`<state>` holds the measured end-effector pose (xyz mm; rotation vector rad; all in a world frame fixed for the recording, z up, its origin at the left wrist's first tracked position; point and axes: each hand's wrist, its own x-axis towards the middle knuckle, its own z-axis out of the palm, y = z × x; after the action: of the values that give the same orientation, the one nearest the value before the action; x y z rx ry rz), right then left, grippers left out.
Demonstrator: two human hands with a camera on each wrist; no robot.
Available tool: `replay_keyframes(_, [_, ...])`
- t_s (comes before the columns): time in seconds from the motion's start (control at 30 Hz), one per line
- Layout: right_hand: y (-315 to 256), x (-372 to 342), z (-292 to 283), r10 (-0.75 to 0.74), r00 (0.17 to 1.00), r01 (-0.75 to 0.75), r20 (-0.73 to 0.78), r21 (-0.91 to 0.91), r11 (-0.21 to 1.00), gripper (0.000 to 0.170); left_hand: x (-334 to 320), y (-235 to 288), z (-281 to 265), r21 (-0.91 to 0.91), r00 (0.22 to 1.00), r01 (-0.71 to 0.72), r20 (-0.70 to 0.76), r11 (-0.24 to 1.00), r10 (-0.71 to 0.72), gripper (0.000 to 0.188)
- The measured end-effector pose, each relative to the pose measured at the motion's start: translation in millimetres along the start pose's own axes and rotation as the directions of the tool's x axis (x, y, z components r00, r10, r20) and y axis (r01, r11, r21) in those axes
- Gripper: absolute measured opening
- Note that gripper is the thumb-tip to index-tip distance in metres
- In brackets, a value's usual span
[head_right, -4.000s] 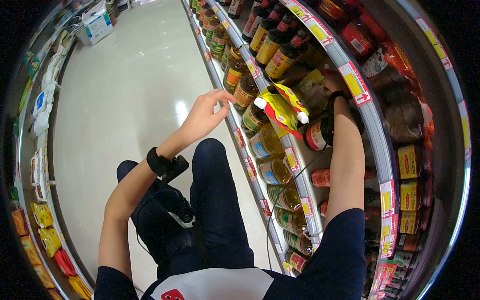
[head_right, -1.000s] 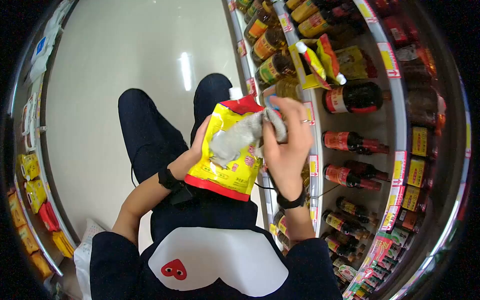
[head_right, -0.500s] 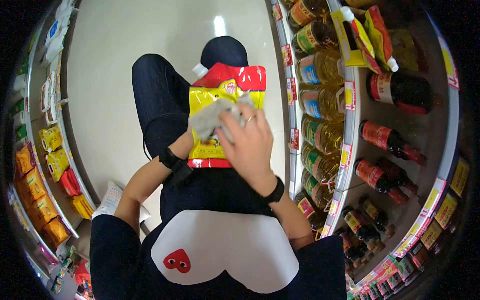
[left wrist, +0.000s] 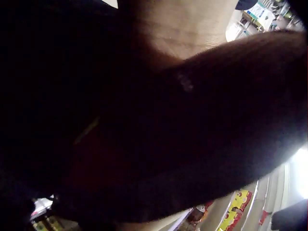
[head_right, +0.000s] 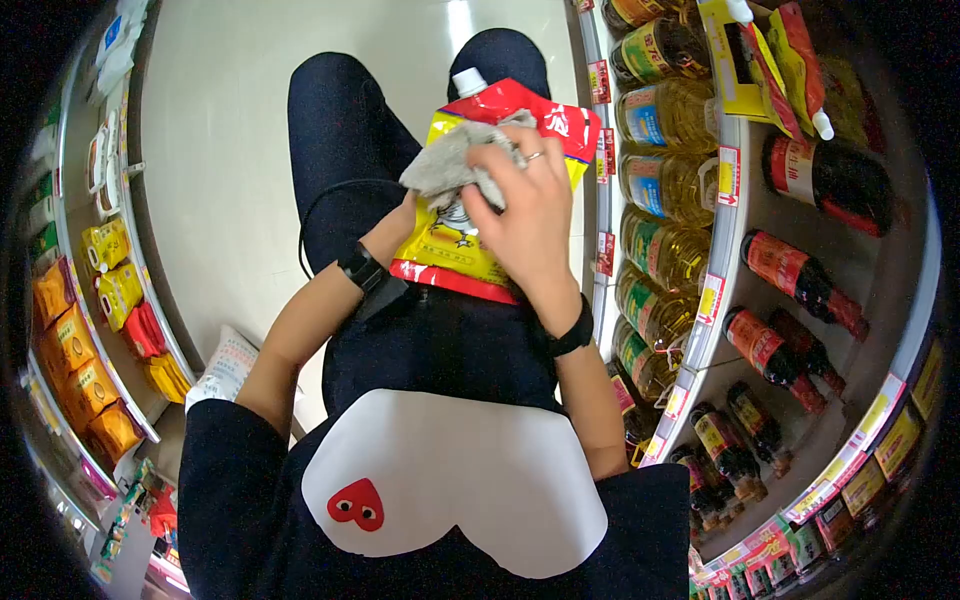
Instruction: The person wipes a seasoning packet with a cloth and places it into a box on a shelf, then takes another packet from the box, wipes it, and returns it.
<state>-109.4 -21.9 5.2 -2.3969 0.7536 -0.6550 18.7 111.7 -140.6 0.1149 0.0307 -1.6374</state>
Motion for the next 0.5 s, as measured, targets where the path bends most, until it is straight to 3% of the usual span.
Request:
replay_keyframes(0.1, [8,-2,6,0.027,0.998,-0.024,-0.057,0.056,0.998,0.022,7,0,-1,0.033,1.000,-0.010,0.007,0.999,0.010,0.049])
replay_keyframes(0.13, [11,-3,8,0.049,0.994,-0.041,-0.098,0.079,0.996,0.022,68,-7,-11,0.045,1.000,-0.010,0.013,0.999,0.010,0.048])
replay_keyframes(0.23, [9,-7,5,0.134,0.977,-0.111,-0.165,0.142,0.984,0.020,62,-9,-10,0.084,0.999,-0.007,0.043,0.996,0.004,0.047])
replay_keyframes(0.3, [5,-11,3,0.150,0.958,-0.152,-0.243,0.010,0.988,0.020,61,-9,-5,0.031,1.000,0.025,-0.013,0.999,-0.024,0.040])
replay_keyframes(0.33, [1,-13,1,0.082,0.957,-0.113,-0.280,-0.097,0.989,0.025,59,-9,-5,0.026,0.999,0.045,-0.030,0.999,-0.044,0.041])
replay_keyframes(0.37, [-6,-13,0,0.078,0.958,-0.108,-0.276,-0.095,0.990,0.025,57,-7,0,0.020,0.997,0.064,-0.048,0.998,-0.063,0.041])
replay_keyframes(0.4, [-14,-12,-2,0.081,0.967,-0.113,-0.241,-0.122,0.986,0.031,58,-12,8,0.415,0.934,0.164,-0.357,0.895,-0.006,0.066])
replay_keyframes(0.43, [-22,-11,-5,0.086,0.974,-0.119,-0.208,-0.151,0.981,0.037,57,-11,10,0.415,0.934,0.164,-0.358,0.895,-0.005,0.066])
replay_keyframes(0.47, [-33,-10,-9,0.151,0.984,-0.160,-0.098,-0.101,0.982,0.048,56,-10,8,0.348,0.959,0.130,-0.282,0.928,-0.029,0.062])
replay_keyframes(0.5, [-34,-13,-12,0.153,0.983,-0.163,-0.100,-0.104,0.981,0.048,55,-10,7,0.274,0.979,0.104,-0.200,0.956,-0.049,0.059])
